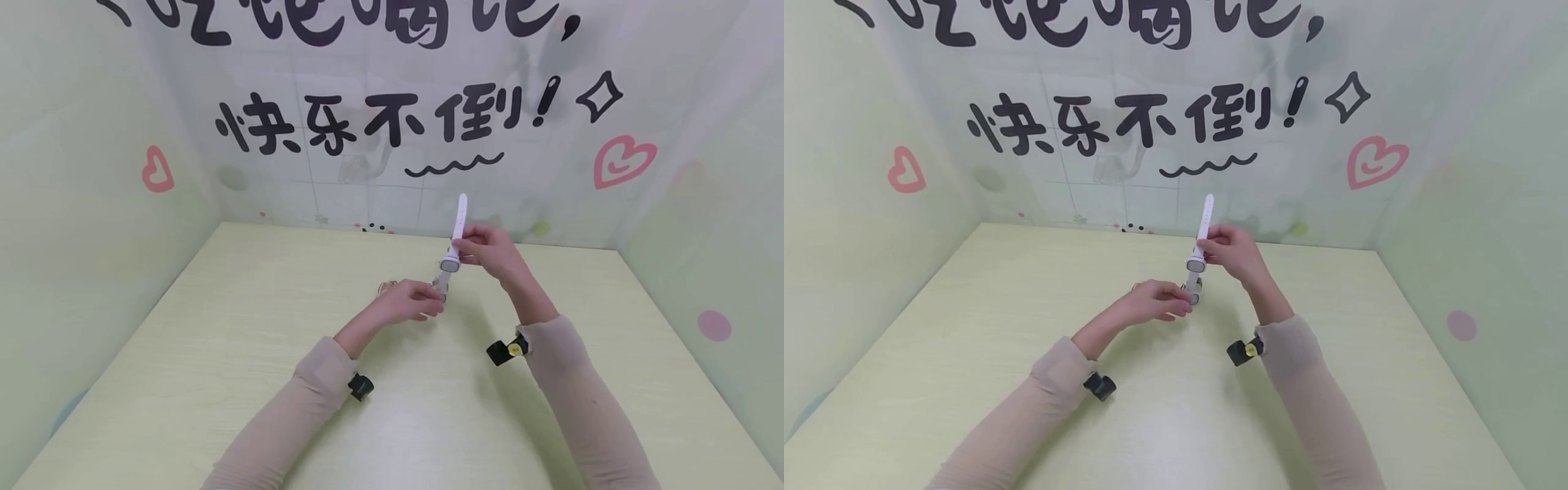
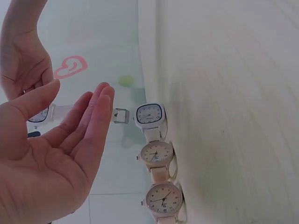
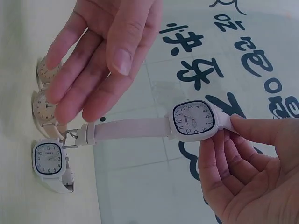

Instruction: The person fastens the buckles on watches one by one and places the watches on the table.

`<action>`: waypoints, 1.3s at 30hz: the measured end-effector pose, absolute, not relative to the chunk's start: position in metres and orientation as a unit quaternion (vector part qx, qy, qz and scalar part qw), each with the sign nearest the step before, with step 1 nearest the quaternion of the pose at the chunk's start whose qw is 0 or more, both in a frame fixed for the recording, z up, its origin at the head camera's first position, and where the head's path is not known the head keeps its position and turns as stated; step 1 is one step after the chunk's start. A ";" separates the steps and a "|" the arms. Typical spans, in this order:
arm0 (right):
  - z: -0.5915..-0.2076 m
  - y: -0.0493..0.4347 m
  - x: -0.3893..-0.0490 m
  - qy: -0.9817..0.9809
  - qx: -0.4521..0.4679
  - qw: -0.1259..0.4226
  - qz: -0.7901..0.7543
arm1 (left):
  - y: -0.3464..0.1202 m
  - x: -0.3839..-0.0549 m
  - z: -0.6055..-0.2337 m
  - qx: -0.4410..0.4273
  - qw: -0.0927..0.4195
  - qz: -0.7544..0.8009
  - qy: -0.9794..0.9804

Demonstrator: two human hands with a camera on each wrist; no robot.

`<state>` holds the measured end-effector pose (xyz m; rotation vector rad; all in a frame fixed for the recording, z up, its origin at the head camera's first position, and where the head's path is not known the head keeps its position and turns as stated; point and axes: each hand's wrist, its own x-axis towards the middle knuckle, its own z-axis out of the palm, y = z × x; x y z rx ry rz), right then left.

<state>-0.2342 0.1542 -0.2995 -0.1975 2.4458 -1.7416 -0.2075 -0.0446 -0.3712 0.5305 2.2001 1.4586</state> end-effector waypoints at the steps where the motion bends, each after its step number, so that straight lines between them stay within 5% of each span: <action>1: -0.299 0.153 -0.233 0.808 -0.070 0.064 -0.581 | -0.044 -0.208 -0.372 0.189 0.236 0.546 0.781; 9: -0.300 0.147 -0.227 0.793 -0.122 0.057 -0.594 | -0.044 -0.208 -0.374 0.149 0.315 0.639 0.686; 15: -0.303 0.144 -0.223 0.756 -0.183 0.069 -0.624 | -0.045 -0.209 -0.372 0.038 0.339 0.803 0.488; 24: -0.307 0.139 -0.219 0.741 -0.195 0.058 -0.640 | -0.052 -0.219 -0.372 -0.078 0.237 0.904 0.347; 39: -0.327 0.121 -0.223 0.708 -0.163 -0.065 -0.684 | -0.061 -0.223 -0.368 -0.066 0.143 0.906 0.393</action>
